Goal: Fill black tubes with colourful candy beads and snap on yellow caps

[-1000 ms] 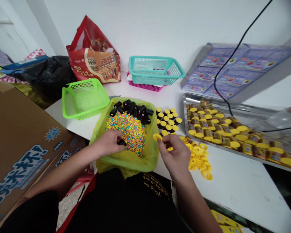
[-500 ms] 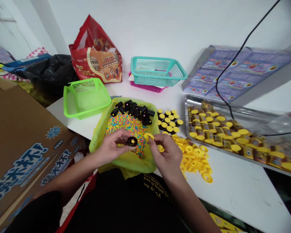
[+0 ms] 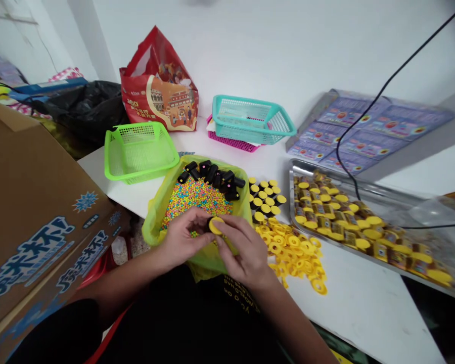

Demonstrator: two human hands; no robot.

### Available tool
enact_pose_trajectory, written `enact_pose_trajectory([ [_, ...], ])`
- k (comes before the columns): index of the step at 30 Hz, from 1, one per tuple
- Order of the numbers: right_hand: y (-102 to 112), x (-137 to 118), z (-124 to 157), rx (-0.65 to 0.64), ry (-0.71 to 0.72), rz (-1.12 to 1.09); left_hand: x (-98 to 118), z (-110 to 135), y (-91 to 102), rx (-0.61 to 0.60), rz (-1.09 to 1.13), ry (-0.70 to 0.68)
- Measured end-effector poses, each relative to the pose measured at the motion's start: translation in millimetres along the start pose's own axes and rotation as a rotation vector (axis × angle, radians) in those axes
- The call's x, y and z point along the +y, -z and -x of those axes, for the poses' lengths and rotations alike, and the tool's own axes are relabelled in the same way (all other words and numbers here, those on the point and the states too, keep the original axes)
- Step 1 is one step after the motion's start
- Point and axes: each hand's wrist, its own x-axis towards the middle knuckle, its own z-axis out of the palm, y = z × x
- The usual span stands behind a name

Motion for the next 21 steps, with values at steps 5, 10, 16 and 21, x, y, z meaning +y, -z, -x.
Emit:
enact_pose_trajectory([
  [5, -15.3, -2.3, -2.7, 0.098, -0.049, -0.055, 5.4, 4.9, 1.8, 0.033, -0.08, 0.037],
  [10, -23.5, -3.6, -8.0, 0.197, -0.325, -0.427, 2.5, 3.7, 3.7, 0.069, -0.136, -0.109],
  [16, -27.0, -1.5, -10.9, 0.334, -0.783, -0.871, -8.1, 0.6, -9.5, 0.17, -0.177, -0.127],
  [21, -19.3, -1.2, -6.8, 0.194, -1.092, -1.041, -6.6, -1.6, -18.0, 0.154, -0.266, -0.183],
])
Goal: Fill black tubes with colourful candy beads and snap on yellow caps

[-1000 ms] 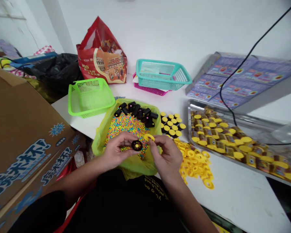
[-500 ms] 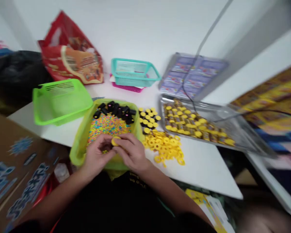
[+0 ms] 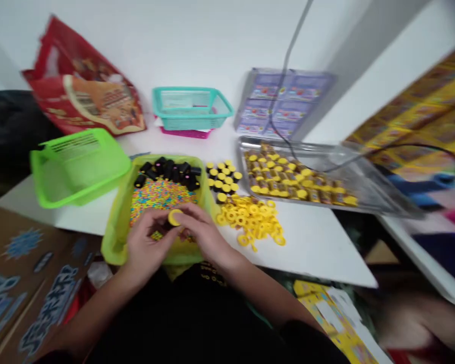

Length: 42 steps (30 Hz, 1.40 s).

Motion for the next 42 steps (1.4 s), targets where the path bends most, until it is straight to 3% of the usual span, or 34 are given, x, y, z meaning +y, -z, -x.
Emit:
enact_pose_trajectory([
  [7, 1.0, -1.5, -5.7, 0.046, -0.029, -0.043, 14.2, -14.1, 10.2, -0.067, 0.08, 0.196],
  [9, -0.5, -1.5, -7.1, 0.075, -0.023, -0.02, 14.4, -15.4, 12.4, -0.089, 0.132, 0.3],
  [13, -3.5, 0.7, -8.6, 0.066, 0.022, 0.034, 10.9, -15.2, 11.2, -0.259, 0.307, 0.584],
  [15, -5.2, 2.5, -8.3, 0.039, 0.011, 0.008, 10.6, -13.9, 8.3, -0.287, 0.369, 0.651],
  [22, -12.9, 1.5, -5.5, 0.105, -0.089, -0.165, 18.0, -7.3, -5.8, -0.129, 0.36, 0.49],
  [30, -23.0, 7.0, -1.1, 0.226, 0.056, -0.202, 7.3, 6.1, -22.5, 0.037, 0.294, 0.309],
  [33, -17.1, 4.7, -3.6, 0.121, 0.039, -0.178, 8.0, -1.1, -18.4, 0.026, 0.317, 0.353],
  [38, 3.7, -7.6, -7.1, -0.172, -0.014, -0.148, 12.9, -17.0, -4.1, -0.016, 0.469, 0.575],
  [42, 8.5, -9.9, -6.7, -0.151, -0.027, -0.109, 17.2, -18.4, -0.9, -0.069, 0.473, 0.551],
])
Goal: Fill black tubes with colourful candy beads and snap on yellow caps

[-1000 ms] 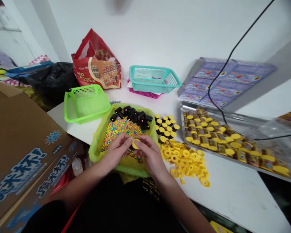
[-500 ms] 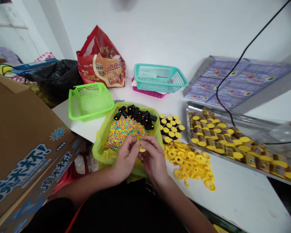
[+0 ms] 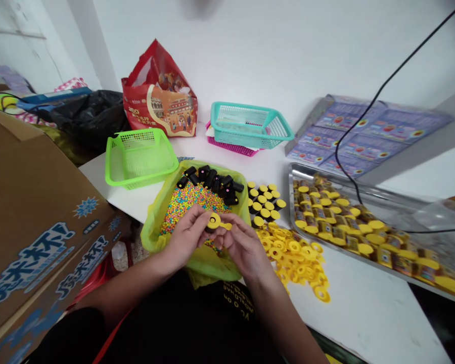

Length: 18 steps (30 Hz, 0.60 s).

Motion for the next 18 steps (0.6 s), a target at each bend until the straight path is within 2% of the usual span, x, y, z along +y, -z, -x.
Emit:
enact_pose_trajectory([
  [3, -4.0, 2.2, -0.4, 0.079, -0.011, -0.002, 1.0, 3.7, -2.5, -0.077, -0.088, -0.068],
  [6, -6.2, 3.2, -2.6, 0.136, -0.022, 0.008, -1.0, 5.7, -3.4, -0.093, -0.139, -0.054],
  [10, -6.2, 3.7, -2.1, 0.157, 0.038, 0.052, -6.7, 6.6, -2.8, -0.097, -0.142, -0.031],
  [14, -6.3, 5.4, 3.4, 0.121, 0.113, 0.14, -7.7, 7.4, -2.9, -0.113, -0.1, -0.004],
  [16, 1.7, 1.8, 1.4, 0.087, 0.085, 0.179, -5.6, 6.2, -1.2, -0.143, -0.091, 0.052],
  [18, 20.8, -9.0, -9.8, 0.115, 0.09, 0.239, -3.0, 3.1, 3.3, -0.161, -0.1, 0.094],
])
